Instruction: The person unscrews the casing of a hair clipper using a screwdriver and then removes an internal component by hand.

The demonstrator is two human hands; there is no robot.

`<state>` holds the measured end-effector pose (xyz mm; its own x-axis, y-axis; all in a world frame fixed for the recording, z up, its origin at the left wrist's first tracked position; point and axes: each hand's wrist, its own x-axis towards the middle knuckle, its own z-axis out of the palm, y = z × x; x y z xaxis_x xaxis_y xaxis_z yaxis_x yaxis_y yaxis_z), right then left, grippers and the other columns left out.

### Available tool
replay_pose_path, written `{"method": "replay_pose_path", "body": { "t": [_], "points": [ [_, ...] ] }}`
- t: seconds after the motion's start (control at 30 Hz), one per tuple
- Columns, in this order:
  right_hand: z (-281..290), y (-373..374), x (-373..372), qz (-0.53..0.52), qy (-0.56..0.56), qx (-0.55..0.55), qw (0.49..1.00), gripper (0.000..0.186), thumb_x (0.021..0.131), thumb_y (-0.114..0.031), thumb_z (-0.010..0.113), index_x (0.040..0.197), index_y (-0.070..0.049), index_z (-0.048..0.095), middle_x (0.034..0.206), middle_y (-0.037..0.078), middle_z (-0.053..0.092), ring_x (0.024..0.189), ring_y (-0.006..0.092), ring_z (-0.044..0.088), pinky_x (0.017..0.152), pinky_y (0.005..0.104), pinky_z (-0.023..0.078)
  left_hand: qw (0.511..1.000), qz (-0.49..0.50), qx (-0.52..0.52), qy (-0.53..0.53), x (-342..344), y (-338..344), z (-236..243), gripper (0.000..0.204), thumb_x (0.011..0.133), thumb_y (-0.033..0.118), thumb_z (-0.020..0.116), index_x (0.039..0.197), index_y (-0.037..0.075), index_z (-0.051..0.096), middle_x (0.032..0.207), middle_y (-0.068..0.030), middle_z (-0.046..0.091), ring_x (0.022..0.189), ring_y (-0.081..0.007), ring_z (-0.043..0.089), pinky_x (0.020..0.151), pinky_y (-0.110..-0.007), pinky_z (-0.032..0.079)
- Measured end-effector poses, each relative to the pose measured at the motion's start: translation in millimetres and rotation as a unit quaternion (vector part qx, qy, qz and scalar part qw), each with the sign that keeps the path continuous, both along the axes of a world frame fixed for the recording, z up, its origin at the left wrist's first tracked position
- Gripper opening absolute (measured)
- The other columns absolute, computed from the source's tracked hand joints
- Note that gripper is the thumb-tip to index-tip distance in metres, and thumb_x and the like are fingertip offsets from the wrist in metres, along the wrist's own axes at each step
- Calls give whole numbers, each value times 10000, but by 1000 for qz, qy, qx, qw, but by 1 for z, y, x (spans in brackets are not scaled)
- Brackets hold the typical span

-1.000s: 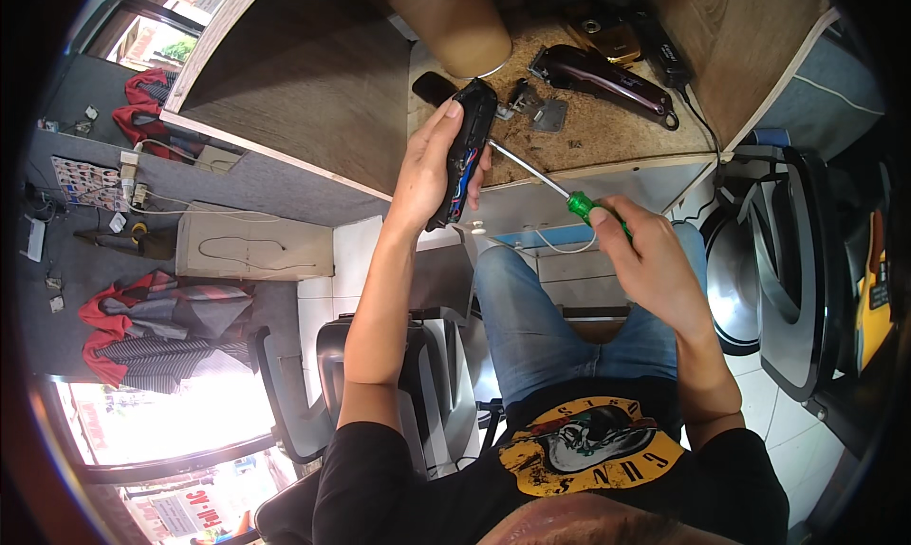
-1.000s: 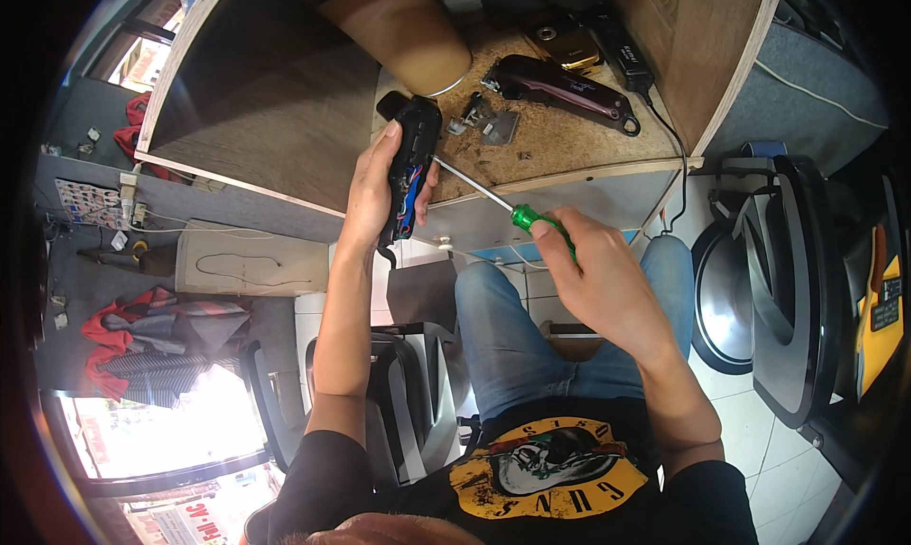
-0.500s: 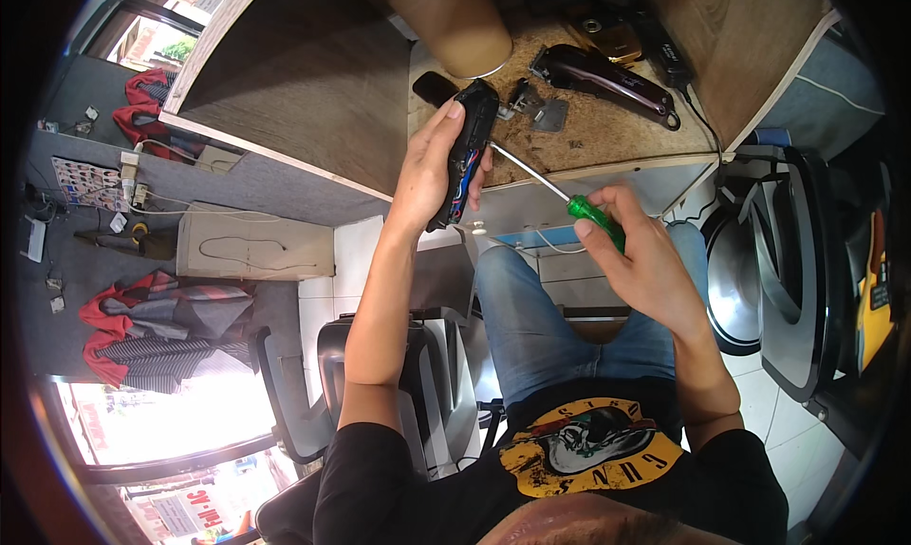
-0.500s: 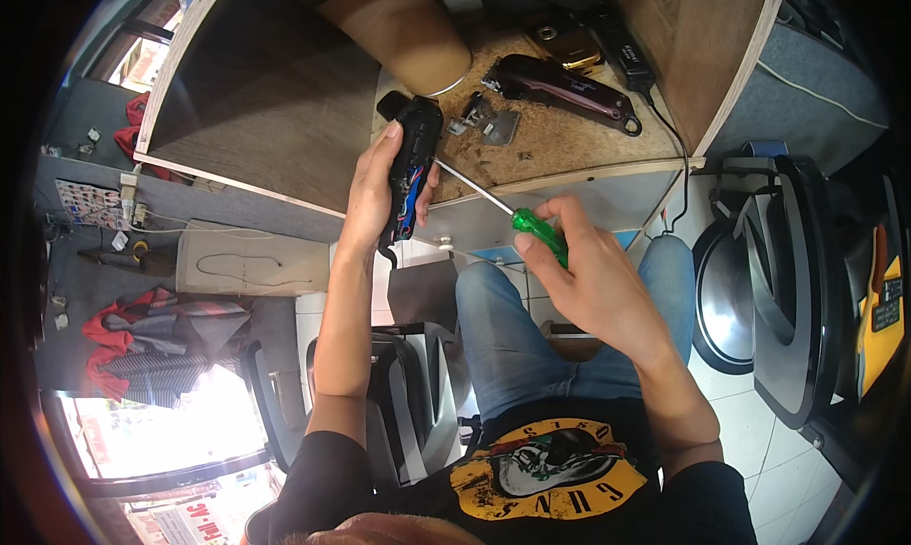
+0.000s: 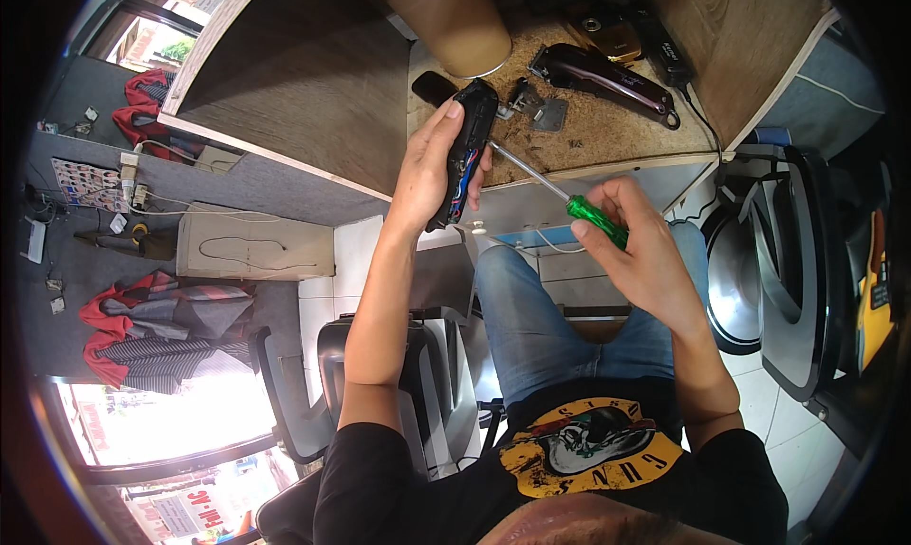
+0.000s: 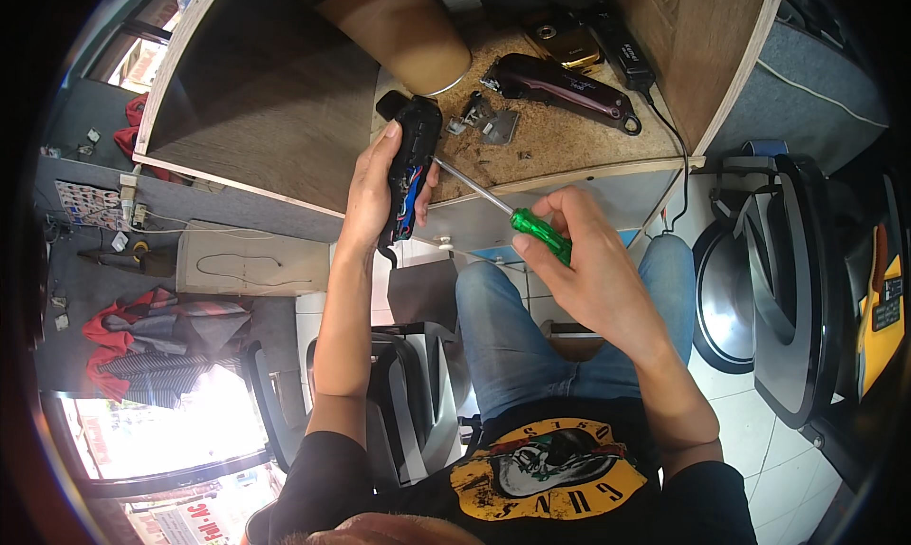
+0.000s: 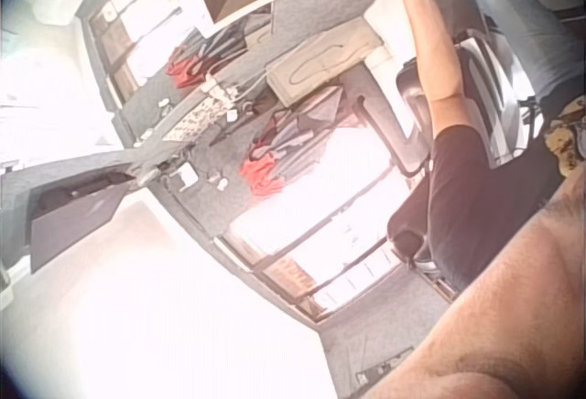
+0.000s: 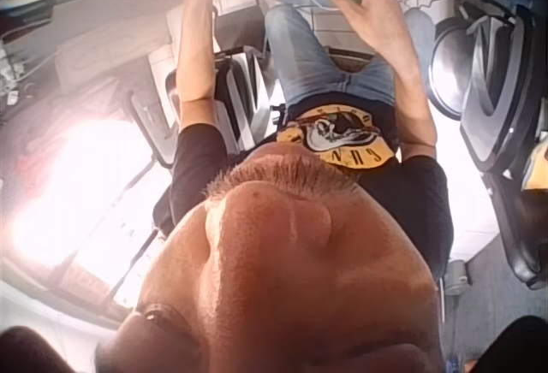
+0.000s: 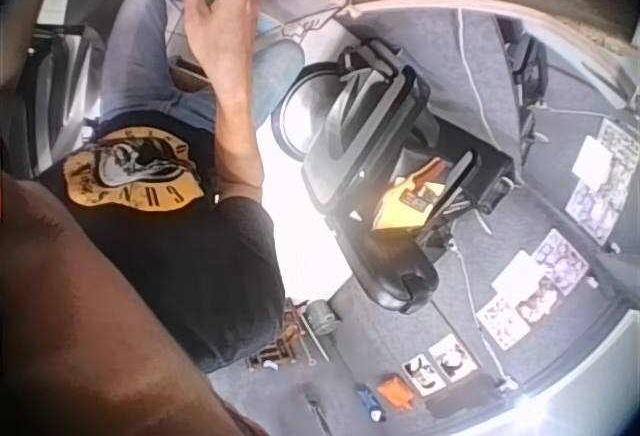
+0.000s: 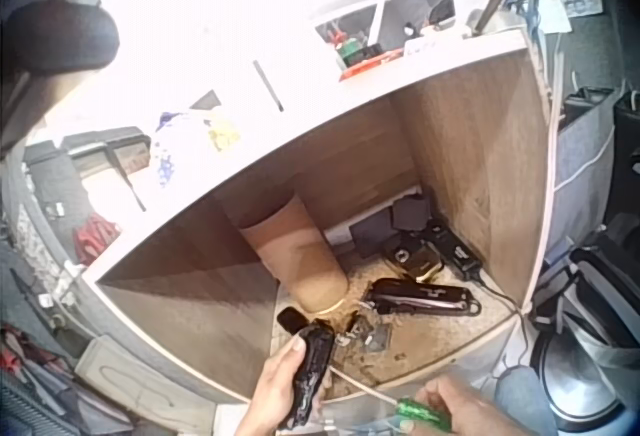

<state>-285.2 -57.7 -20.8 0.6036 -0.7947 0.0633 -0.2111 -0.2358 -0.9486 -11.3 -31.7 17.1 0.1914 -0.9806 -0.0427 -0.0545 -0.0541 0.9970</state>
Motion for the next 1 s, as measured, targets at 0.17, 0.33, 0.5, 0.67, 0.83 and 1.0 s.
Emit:
{"method": "replay_pose_path", "body": {
  "t": [0.17,0.33,0.5,0.67,0.83,1.0],
  "points": [
    [-7,-2,0,5,-4,-59,998,295,1055,-218,675,1129,67,658,980,202,654,878,352,642,804,425,505,1000,1,1,0,0,0,0,413,1163,400,399,1223,32,576,778,-100,640,510,-138,585,451,-288,521],
    [-6,-1,0,3,-1,-35,999,277,1064,-201,655,1104,74,654,964,216,652,856,371,631,794,431,496,1000,-2,-1,6,1,-1,-3,422,1162,407,401,1232,28,573,780,-101,640,510,-140,587,450,-290,522],
    [-6,0,0,-6,-4,-13,1000,267,1072,-196,641,1109,68,649,959,215,660,820,352,632,772,428,495,1000,0,-2,3,1,-1,-2,427,1162,417,401,1238,32,570,782,-101,641,513,-144,594,452,-295,525],
    [-11,3,2,-52,-65,84,993,289,1061,-231,669,1063,53,612,964,216,664,833,305,647,758,416,498,1000,18,-4,-18,-3,-3,-2,555,1150,500,370,1052,-8,570,759,-111,634,484,-142,584,424,-285,524],
    [14,-6,25,-48,-75,-22,996,293,1026,-264,717,1054,11,621,843,175,670,757,284,689,705,411,520,1000,28,-4,6,1,-2,-5,579,1153,501,358,1049,-21,584,746,-117,641,482,-158,606,437,-298,554],
    [29,-27,64,-18,-37,-87,995,226,990,-242,727,1058,-35,673,753,134,698,706,329,730,661,445,540,999,34,7,34,4,0,-4,539,1159,478,350,1131,-13,572,775,-125,648,503,-189,629,461,-328,577]
  ]
}}
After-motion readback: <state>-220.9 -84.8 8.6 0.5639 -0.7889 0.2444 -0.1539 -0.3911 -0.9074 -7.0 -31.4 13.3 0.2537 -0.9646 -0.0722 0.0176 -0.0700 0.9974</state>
